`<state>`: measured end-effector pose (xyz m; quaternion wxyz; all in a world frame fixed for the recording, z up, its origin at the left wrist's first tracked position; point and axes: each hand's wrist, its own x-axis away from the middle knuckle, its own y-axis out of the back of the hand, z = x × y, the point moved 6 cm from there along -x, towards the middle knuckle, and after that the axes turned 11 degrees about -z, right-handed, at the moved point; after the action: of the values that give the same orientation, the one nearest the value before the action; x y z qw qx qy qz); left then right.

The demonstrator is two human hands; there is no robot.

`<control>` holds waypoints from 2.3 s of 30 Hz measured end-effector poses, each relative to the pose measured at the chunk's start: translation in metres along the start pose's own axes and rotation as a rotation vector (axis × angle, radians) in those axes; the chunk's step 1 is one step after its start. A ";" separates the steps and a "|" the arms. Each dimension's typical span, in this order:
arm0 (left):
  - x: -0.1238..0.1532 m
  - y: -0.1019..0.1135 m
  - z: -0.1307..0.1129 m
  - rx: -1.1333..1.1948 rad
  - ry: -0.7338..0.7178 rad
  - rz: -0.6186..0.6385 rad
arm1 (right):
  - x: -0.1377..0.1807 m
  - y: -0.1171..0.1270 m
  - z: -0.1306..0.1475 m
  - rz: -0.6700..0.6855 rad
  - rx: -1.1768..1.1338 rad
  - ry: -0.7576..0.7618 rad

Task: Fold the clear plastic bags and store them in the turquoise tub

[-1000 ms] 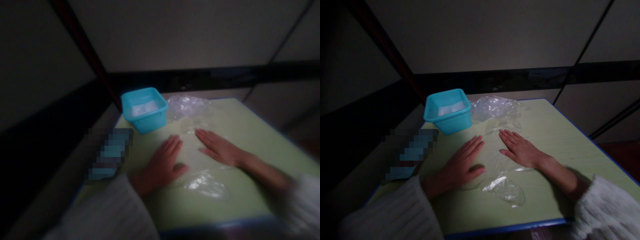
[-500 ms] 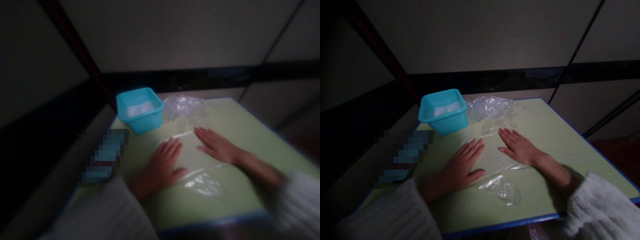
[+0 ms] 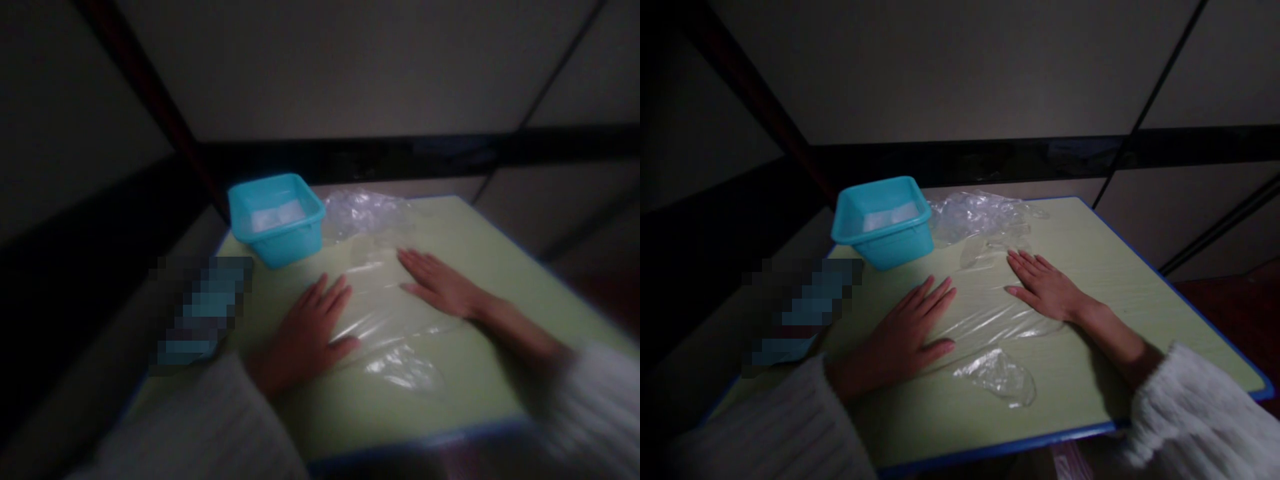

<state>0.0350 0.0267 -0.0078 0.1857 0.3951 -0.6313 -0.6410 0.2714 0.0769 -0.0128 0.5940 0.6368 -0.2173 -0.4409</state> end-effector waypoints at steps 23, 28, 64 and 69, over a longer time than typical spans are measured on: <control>0.003 0.008 0.001 0.015 -0.008 -0.097 | 0.006 0.031 -0.002 0.204 -0.154 0.027; 0.000 0.002 0.001 0.036 0.007 -0.053 | 0.012 0.027 -0.014 0.357 -0.223 -0.036; 0.010 0.004 0.021 -0.037 0.017 0.125 | 0.016 0.020 -0.022 0.392 -0.243 -0.003; 0.012 0.004 0.021 -0.020 -0.002 0.111 | 0.017 0.024 -0.019 0.368 -0.260 -0.007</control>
<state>0.0108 0.0315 -0.0092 0.2243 0.3569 -0.6461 -0.6362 0.3011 0.0693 0.0031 0.7409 0.5030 -0.2730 -0.3515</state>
